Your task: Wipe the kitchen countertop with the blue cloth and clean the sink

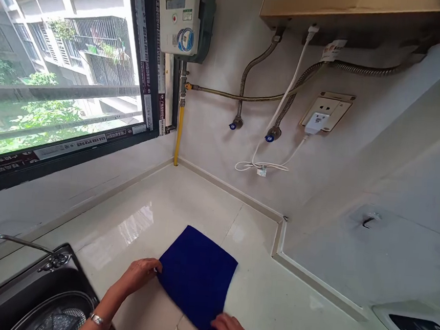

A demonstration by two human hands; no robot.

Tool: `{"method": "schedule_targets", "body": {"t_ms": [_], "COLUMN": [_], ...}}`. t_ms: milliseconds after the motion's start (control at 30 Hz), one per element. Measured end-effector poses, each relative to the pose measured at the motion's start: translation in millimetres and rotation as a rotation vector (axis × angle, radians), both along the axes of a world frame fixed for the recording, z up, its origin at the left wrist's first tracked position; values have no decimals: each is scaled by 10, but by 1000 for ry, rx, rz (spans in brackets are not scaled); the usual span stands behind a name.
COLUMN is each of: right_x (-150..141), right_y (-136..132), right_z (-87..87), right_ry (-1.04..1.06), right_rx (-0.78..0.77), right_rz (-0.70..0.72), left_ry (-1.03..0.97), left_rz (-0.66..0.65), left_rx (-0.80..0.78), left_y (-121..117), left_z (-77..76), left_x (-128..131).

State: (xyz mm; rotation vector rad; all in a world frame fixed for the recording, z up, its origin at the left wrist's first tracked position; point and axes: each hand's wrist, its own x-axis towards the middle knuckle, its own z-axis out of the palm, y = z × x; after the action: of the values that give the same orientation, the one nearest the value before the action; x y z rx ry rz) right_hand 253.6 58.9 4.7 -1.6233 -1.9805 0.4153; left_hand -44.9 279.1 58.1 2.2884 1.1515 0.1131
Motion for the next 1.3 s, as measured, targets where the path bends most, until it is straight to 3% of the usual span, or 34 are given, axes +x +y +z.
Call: {"method": "schedule_targets", "body": {"t_ms": [100,233,467,567,667,767,867,967,1133,1200,1300], "right_x": [-58,-142,-197,-133,-22,87,158,167,113,138,263], "right_y": [36,90,193,343,567,726,657,357,-65,-25,254], "right_z": [62,96,53,93,276,551,712,632,344,296,243], "right_ry": [53,41,199,336,422,484,462,329,203,199,241], "right_rx": [-7,-100,-198,-266,-257,-174,-28,22,-246,-249,-120], "right_rz": [-81,42,-33,-94,-243,-346,-304,-208,15,-23,-267], "left_ry": [-34,-51,-18,-13,-12,-29,-35,-7,84,97,103], "left_rz": [-9,-37,-62,-98,-115,-123,-139,-159,-157,-149,-79], "left_rx": [19,44,28,0,-1,16,17,-19,-97,-103,-59], "left_y": [-2,20,132,225,311,346,292,147,-76,-56,107], "left_z": [-79,-130,-69,19,178,384,528,529,418,411,399], "left_x": [-36,-59,-64,-11,69,129,133,97,58,64,162]}}
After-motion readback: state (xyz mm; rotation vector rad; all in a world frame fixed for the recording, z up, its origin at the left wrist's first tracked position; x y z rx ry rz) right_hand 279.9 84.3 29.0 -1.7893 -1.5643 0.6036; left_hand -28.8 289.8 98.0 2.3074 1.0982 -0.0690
